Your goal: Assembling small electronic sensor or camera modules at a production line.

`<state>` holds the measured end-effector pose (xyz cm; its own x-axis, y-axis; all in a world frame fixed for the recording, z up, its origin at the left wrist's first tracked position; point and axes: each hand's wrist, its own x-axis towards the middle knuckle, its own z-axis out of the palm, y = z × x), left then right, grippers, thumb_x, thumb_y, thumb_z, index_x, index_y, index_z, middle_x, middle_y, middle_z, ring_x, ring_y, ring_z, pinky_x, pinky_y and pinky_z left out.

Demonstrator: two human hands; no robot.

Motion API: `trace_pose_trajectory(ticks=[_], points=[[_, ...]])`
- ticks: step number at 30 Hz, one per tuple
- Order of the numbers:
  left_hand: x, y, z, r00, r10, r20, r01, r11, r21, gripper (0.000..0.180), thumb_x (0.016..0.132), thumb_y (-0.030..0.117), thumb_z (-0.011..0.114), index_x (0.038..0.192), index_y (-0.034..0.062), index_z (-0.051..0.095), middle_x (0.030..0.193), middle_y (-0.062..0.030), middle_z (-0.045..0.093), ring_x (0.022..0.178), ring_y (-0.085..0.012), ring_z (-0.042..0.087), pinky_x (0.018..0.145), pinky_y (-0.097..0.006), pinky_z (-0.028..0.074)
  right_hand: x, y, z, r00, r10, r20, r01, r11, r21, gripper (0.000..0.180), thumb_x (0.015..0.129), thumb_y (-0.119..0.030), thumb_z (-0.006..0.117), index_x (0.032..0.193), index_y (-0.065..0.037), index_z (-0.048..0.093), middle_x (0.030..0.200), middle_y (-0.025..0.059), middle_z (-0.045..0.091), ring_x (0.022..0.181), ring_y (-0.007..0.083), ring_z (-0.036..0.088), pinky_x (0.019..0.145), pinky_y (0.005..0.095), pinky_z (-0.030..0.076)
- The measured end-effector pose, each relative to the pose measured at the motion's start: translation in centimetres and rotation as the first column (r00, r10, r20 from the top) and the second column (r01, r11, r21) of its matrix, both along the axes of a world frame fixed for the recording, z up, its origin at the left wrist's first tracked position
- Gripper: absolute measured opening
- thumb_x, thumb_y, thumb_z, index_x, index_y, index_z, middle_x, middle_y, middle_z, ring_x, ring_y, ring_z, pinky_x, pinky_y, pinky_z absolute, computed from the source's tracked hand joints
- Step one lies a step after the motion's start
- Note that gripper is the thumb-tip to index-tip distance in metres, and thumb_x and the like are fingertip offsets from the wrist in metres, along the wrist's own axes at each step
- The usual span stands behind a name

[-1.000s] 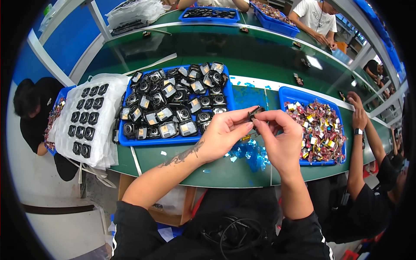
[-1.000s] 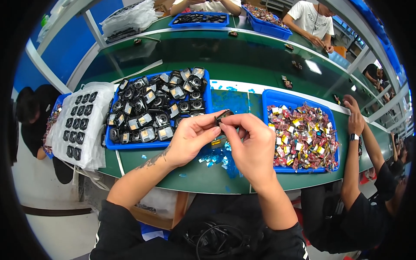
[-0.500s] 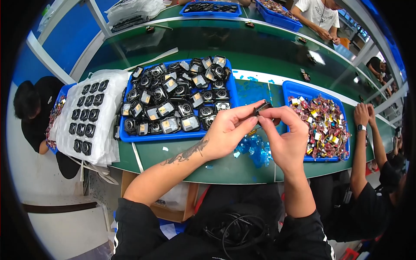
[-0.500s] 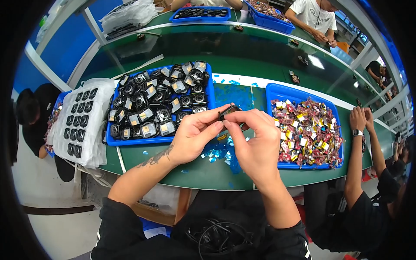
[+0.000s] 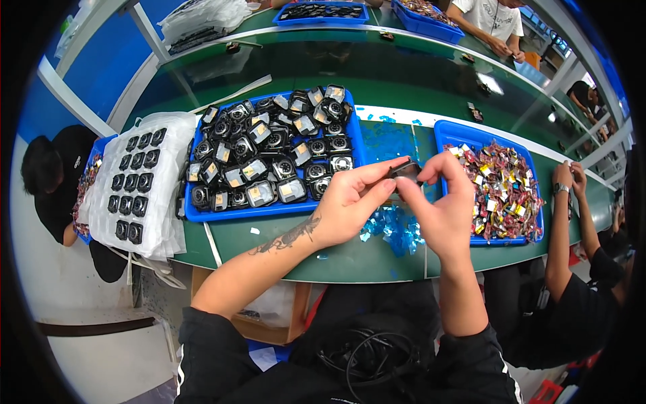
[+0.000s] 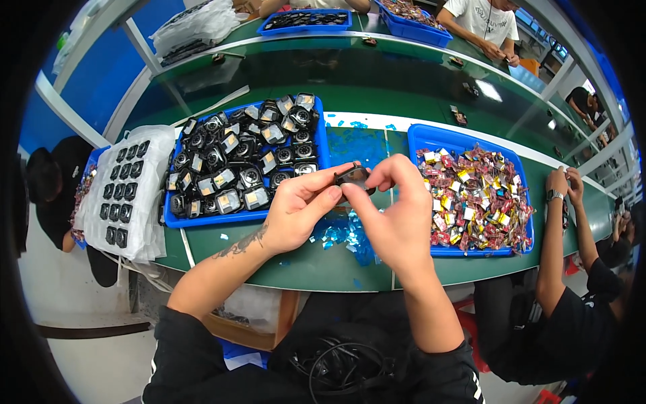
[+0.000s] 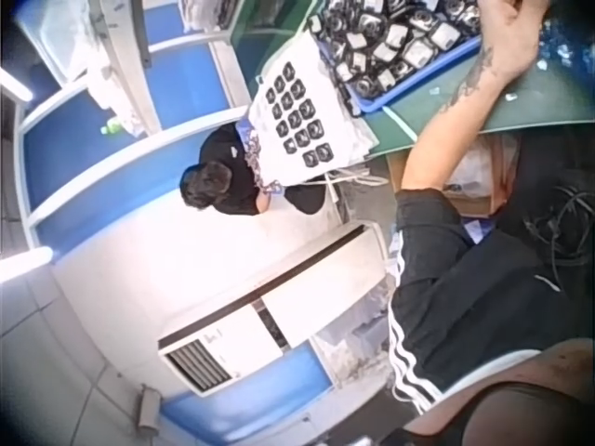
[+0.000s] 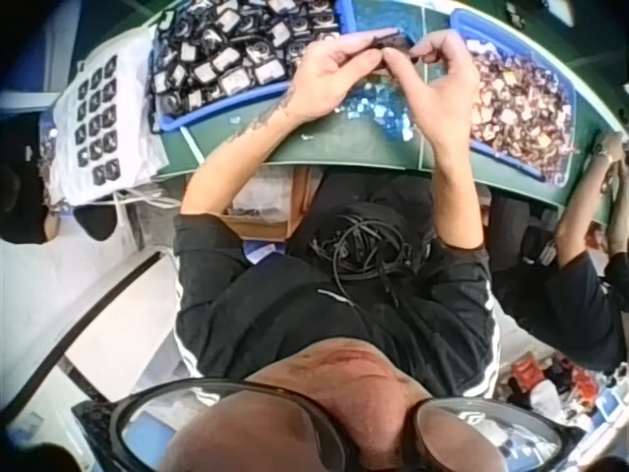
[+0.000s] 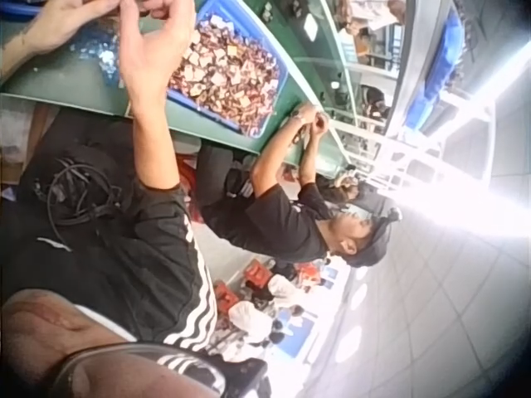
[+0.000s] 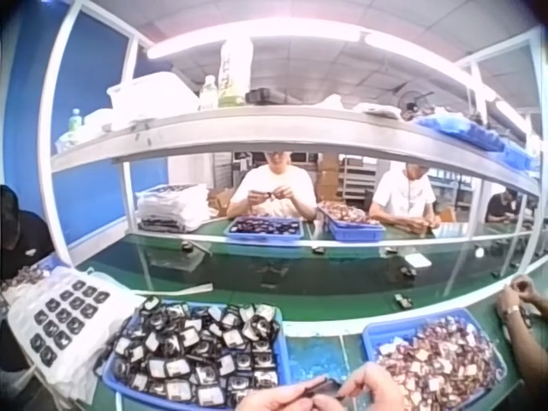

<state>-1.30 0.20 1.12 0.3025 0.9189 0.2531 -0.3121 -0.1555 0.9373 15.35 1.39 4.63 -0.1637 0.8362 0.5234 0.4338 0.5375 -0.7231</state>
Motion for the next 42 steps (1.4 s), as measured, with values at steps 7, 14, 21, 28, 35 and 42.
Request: trace_pose_trajectory(ticks=[7,14,21,28,35,42], points=[[0.3,0.1,0.2,0.976,0.157,0.153,-0.151,0.987,-0.049,0.038,0.098,0.005,0.05,0.135,-0.0013,0.05,0.118,-0.0093,0.062,0.106,-0.0097,0.056,0.091,-0.023,0.046,1.3,-1.8,-2.1,0.868,0.087,-0.488,-0.288,0.89,-0.353,0.017,0.083,0.002,0.069,0.097,0.001,0.059,0.094,0.0046,0.063,0.088,0.0107,0.061,0.078,0.0244,0.052],[-0.7,-0.4,1.1,0.866,0.337,-0.369,-0.095,0.836,0.54,0.035,0.081,-0.013,0.054,0.11,0.001,0.069,0.114,-0.0158,0.065,0.104,-0.0241,0.065,0.086,-0.03,0.052,1.8,-1.8,-1.0,0.762,0.074,-0.643,-0.431,0.798,-0.42,0.013,0.086,0.001,0.067,0.097,0.002,0.061,0.088,0.0053,0.066,0.078,0.0083,0.063,0.071,0.022,0.053],[-0.7,-0.2,0.4,0.821,0.362,-0.442,-0.056,0.82,0.569,0.024,0.083,-0.001,0.065,0.106,-0.0001,0.068,0.11,-0.0131,0.066,0.088,-0.0221,0.069,0.072,-0.029,0.057,2.9,-1.6,-1.0,0.758,0.088,-0.646,-0.473,0.755,-0.453,0.011,0.087,-0.003,0.067,0.096,0.001,0.062,0.087,0.0038,0.065,0.078,0.0072,0.061,0.072,0.0228,0.052],[-0.7,0.2,0.3,0.835,0.186,-0.518,-0.01,0.946,0.323,0.017,0.084,0.004,0.067,0.1,0.0002,0.071,0.092,-0.0127,0.069,0.076,-0.0183,0.066,0.072,-0.027,0.052,2.8,-2.1,-1.2,0.892,0.163,-0.422,-0.338,0.86,-0.381,0.012,0.088,-0.002,0.065,0.098,0.002,0.061,0.091,0.0034,0.063,0.082,0.0081,0.058,0.074,0.0224,0.049],[0.1,-0.5,0.6,0.974,-0.045,-0.22,0.014,0.99,-0.138,0.029,0.091,0.007,0.062,0.118,-0.0028,0.063,0.104,-0.0055,0.068,0.089,-0.0072,0.062,0.077,-0.024,0.051,1.6,-2.2,-1.9,0.958,0.06,-0.281,-0.135,0.957,-0.256,0.016,0.083,0.003,0.068,0.095,0.0,0.059,0.09,0.0024,0.061,0.079,0.0065,0.057,0.069,0.0193,0.047],[0.1,-0.1,0.0,0.99,-0.062,-0.124,0.045,0.989,-0.139,0.038,0.09,-0.003,0.058,0.128,-0.0048,0.056,0.12,-0.01,0.063,0.108,-0.0123,0.059,0.096,-0.028,0.048,1.3,-1.8,-2.8,0.915,0.007,-0.403,-0.13,0.951,-0.279,0.031,0.082,0.004,0.069,0.107,-0.002,0.051,0.085,0.0028,0.061,0.069,0.0024,0.051,0.059,0.016,0.04]])
